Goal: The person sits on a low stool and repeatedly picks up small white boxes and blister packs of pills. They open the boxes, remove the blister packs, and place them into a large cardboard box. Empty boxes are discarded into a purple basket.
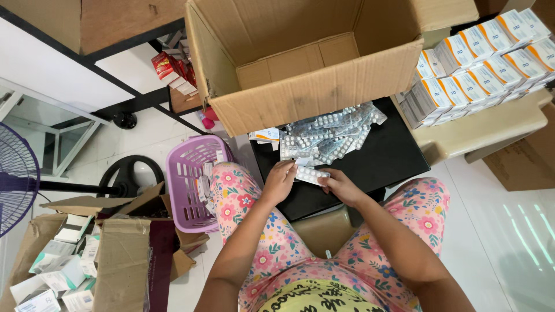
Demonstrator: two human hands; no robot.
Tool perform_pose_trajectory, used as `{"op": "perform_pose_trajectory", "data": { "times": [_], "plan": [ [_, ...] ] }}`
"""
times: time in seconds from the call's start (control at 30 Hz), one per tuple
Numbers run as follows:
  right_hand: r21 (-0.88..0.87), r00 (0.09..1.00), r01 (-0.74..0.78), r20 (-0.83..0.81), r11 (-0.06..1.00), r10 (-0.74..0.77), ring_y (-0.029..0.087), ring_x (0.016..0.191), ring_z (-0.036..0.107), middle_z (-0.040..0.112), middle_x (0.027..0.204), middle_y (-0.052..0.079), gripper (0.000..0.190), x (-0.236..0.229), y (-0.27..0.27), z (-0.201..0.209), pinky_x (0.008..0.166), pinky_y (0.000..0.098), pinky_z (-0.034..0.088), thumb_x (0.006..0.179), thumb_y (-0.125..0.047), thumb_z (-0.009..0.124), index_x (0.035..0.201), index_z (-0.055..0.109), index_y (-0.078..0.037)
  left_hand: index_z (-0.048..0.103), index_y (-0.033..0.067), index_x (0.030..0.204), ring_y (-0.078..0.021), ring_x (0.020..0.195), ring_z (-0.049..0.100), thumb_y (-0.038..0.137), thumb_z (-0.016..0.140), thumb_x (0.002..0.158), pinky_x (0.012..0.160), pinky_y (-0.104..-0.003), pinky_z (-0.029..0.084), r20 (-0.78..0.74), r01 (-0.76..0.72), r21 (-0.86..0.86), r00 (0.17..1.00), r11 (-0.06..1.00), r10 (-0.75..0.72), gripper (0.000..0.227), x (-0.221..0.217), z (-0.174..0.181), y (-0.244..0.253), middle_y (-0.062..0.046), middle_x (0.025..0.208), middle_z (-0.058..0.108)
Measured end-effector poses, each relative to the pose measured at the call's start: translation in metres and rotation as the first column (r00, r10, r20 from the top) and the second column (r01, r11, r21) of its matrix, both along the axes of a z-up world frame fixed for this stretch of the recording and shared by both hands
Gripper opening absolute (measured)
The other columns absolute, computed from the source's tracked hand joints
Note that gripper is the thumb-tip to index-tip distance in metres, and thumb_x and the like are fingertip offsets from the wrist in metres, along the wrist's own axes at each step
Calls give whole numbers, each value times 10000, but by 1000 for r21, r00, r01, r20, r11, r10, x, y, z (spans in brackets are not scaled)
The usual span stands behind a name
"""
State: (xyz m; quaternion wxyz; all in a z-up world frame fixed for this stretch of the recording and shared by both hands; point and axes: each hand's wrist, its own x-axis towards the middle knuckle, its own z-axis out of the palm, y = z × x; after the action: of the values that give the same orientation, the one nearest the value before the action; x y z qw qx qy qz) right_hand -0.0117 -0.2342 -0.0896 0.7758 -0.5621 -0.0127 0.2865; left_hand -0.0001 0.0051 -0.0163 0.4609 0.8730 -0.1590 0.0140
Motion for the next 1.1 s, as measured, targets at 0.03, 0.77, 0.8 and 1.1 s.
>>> {"op": "perform_pose_trajectory", "data": {
  "times": [0.03, 0.77, 0.8, 1.1],
  "plan": [
    [-35, 1000, -11, 26, 999, 12, 113, 712, 507, 572, 823, 20, 416, 0, 1, -2, 655, 265, 425, 951, -228, 637, 1215, 616, 92, 671, -24, 1021, -395, 1059, 632, 185, 539, 1028, 945, -437, 491, 19, 8, -12, 1000, 1000, -8, 246, 1, -3, 1, -203, 1091, 709],
    [-451, 916, 143, 397, 881, 54, 146, 846, 660, 714, 957, 121, 543, -9, 16, -5, 762, 321, 546, 867, -332, 744, 1229, 621, 53, 686, 57, 998, -307, 1098, 644, 190, 594, 965, 795, -508, 472, 176, -166, 318, 978, 933, 114, 165, -15, 17, -20, -114, 1088, 715],
    [-461, 915, 150, 400, 875, 54, 147, 848, 660, 716, 957, 125, 560, -9, 16, 0, 761, 325, 550, 871, -357, 755, 1228, 621, 52, 687, 53, 999, -305, 1107, 638, 193, 586, 976, 805, -510, 460, 175, -160, 324, 979, 932, 107, 174, -16, 18, -21, -109, 1091, 715],
    [-517, 901, 163, 426, 840, 88, 171, 772, 685, 733, 873, 138, 557, -4, 17, 34, 715, 336, 558, 853, -405, 767, 1163, 659, 45, 695, 67, 1058, -282, 1158, 622, 216, 558, 1035, 897, -461, 453, 172, -106, 241, 983, 965, 65, 204, -15, 26, -16, -77, 1106, 713]
  ]
}}
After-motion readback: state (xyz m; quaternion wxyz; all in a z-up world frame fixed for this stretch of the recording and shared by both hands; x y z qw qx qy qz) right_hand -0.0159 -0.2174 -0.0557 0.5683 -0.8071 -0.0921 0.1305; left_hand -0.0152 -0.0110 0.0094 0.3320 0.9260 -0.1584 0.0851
